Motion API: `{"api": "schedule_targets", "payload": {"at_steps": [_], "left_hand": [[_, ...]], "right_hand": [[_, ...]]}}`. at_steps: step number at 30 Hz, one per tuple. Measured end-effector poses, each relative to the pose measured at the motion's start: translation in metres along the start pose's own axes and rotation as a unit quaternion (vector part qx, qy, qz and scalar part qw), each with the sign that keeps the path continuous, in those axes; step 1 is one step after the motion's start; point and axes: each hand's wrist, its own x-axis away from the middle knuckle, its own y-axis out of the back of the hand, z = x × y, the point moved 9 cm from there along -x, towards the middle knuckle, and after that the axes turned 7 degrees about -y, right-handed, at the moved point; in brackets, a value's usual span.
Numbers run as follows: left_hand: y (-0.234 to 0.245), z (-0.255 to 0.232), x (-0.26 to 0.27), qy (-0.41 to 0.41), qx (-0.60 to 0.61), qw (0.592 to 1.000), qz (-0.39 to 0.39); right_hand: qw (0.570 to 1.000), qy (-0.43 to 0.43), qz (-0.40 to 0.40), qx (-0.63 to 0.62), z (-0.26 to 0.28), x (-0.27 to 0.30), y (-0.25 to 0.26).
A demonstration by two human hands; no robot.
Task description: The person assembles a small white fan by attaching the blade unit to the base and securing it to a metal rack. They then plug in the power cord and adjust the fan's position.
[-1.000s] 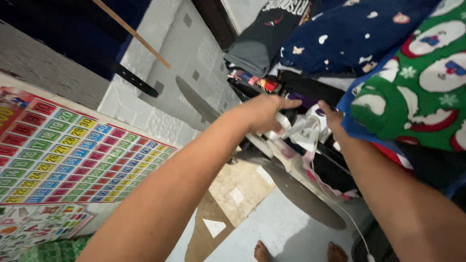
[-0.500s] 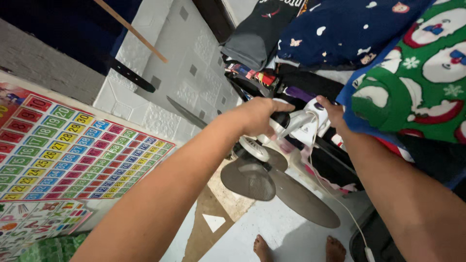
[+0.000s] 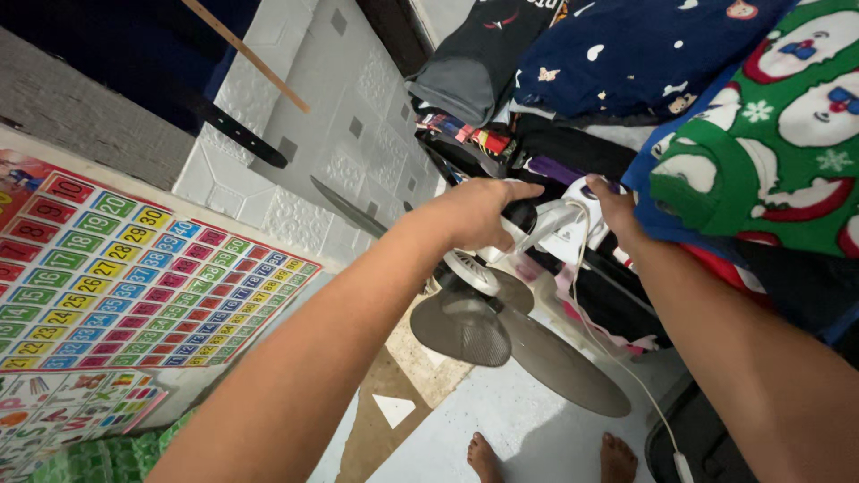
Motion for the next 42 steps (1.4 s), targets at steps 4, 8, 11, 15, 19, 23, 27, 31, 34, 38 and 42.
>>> {"api": "schedule_targets", "payload": {"at_steps": [4, 8, 11, 15, 19, 23, 27, 31, 34, 38, 42], "left_hand": [[-0.008, 0.002, 0.009, 0.038, -0.008, 0.999, 0.0], [-0.012, 0.002, 0.017, 0.064, -0.018, 0.997, 0.024], [-0.014, 0.005, 0.021, 0.087, -0.003, 0.996, 0.019], [-0.002, 0.001, 0.02, 0.025, 0.007, 0.998, -0.057], [0.0, 0.002, 0.018, 0.039, 0.011, 0.998, -0.054], [0.0, -0.002, 0.016, 0.039, 0.014, 0.999, -0.03], [0.015, -0.008, 0.014, 0.008, 0.027, 0.996, -0.086], [0.021, -0.011, 0.006, 0.012, 0.015, 0.995, -0.094], [0.018, -0.013, 0.002, 0.007, -0.008, 0.996, -0.088], [0.015, -0.007, 0.014, 0.008, 0.003, 0.995, -0.101], [0.015, -0.005, 0.021, 0.02, 0.036, 0.993, -0.114]], "right_hand": [[0.999, -0.014, -0.034, -0.008, -0.005, 0.005, 0.003], [0.998, -0.06, -0.006, -0.026, -0.013, 0.008, -0.01], [0.995, -0.073, 0.025, -0.056, -0.018, 0.014, -0.013], [0.996, -0.059, 0.049, -0.056, -0.015, 0.002, -0.012], [0.99, -0.055, 0.08, -0.104, -0.025, -0.003, -0.017], [0.989, -0.059, 0.103, -0.093, -0.033, -0.011, -0.031], [0.997, 0.069, -0.025, -0.023, -0.007, 0.0, -0.004], [0.985, -0.147, 0.092, -0.007, -0.014, 0.019, -0.006], [0.979, -0.152, 0.132, -0.04, -0.004, 0.03, -0.002], [0.97, -0.183, 0.159, -0.023, -0.013, 0.027, -0.01], [0.966, -0.173, 0.185, -0.054, -0.019, 0.018, -0.019]]}}
